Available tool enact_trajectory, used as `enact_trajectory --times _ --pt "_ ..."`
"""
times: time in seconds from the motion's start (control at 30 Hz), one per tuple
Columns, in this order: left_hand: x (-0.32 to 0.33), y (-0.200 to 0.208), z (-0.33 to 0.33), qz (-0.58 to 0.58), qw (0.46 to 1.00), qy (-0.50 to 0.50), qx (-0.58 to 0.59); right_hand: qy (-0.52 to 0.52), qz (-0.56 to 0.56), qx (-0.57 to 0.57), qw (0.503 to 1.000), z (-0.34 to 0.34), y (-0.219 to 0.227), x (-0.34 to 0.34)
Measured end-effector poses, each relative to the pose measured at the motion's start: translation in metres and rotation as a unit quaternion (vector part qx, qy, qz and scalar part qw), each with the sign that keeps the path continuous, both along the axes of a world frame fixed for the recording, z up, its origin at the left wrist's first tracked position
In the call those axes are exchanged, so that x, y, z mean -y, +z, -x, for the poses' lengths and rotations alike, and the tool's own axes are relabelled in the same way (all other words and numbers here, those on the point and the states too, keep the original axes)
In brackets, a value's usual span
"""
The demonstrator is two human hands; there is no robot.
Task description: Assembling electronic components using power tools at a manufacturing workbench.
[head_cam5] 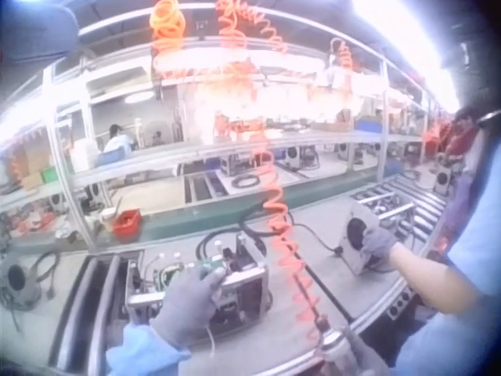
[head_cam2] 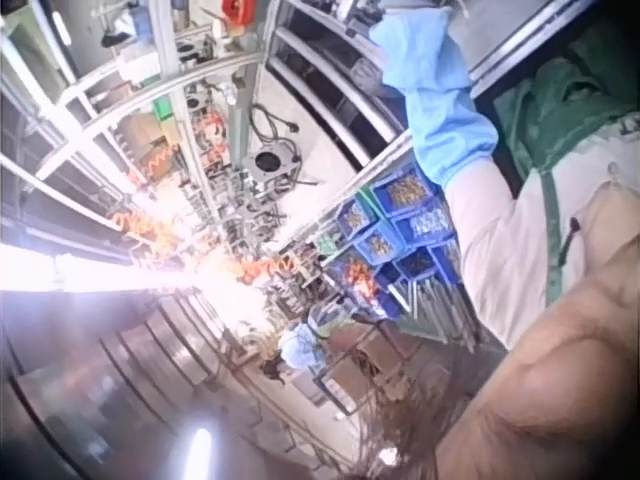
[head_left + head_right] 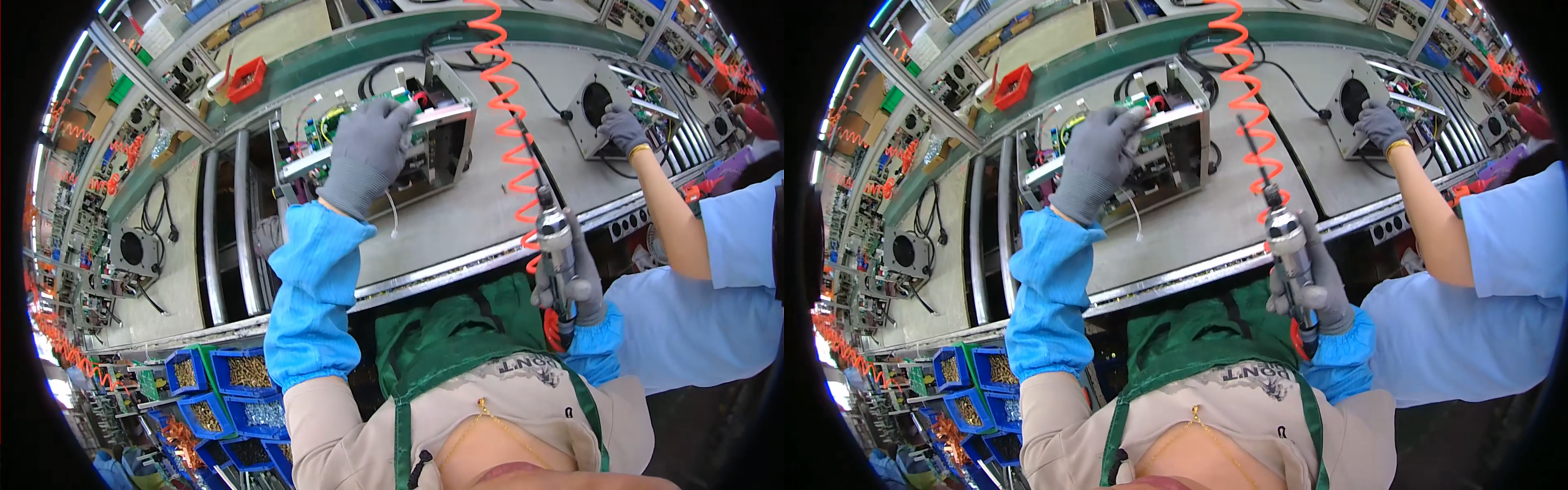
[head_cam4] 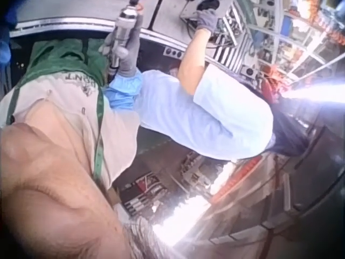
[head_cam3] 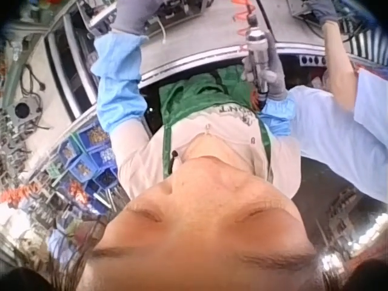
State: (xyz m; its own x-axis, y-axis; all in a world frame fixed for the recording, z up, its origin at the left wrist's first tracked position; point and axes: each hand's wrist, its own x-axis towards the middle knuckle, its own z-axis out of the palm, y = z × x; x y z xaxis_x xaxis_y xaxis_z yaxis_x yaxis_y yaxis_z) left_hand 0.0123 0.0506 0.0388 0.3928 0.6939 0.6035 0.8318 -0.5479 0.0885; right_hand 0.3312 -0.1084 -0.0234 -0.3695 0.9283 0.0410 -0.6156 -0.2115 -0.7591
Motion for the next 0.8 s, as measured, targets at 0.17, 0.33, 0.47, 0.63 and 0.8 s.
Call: enact_trajectory --times 0.17,0.33,0.47,0.63,0.8 --pt "0.012 0.003 -0.008 -0.078 0.997 0.024 -0.009 -0.071 0.026 0.021 0.997 -0.016 0.013 0.002" --pt "0.034 -0.06 -0.069 0.113 0.981 -0.155 -0.003 -0.069 0.087 0.079 0.991 -0.035 0.006 0.008" --pt "0.018 -0.169 -0.127 0.111 0.98 -0.166 -0.017 -0.067 0.123 0.148 0.979 -0.026 0.009 0.016" --pt "0.002 -0.174 -0.161 0.3 0.929 -0.089 -0.2 -0.052 0.102 0.166 0.98 -0.029 -0.003 0.019" --pt "0.021 -0.16 -0.13 0.471 0.848 -0.016 0.245 0.001 0.145 0.203 0.968 -0.024 0.002 0.016"
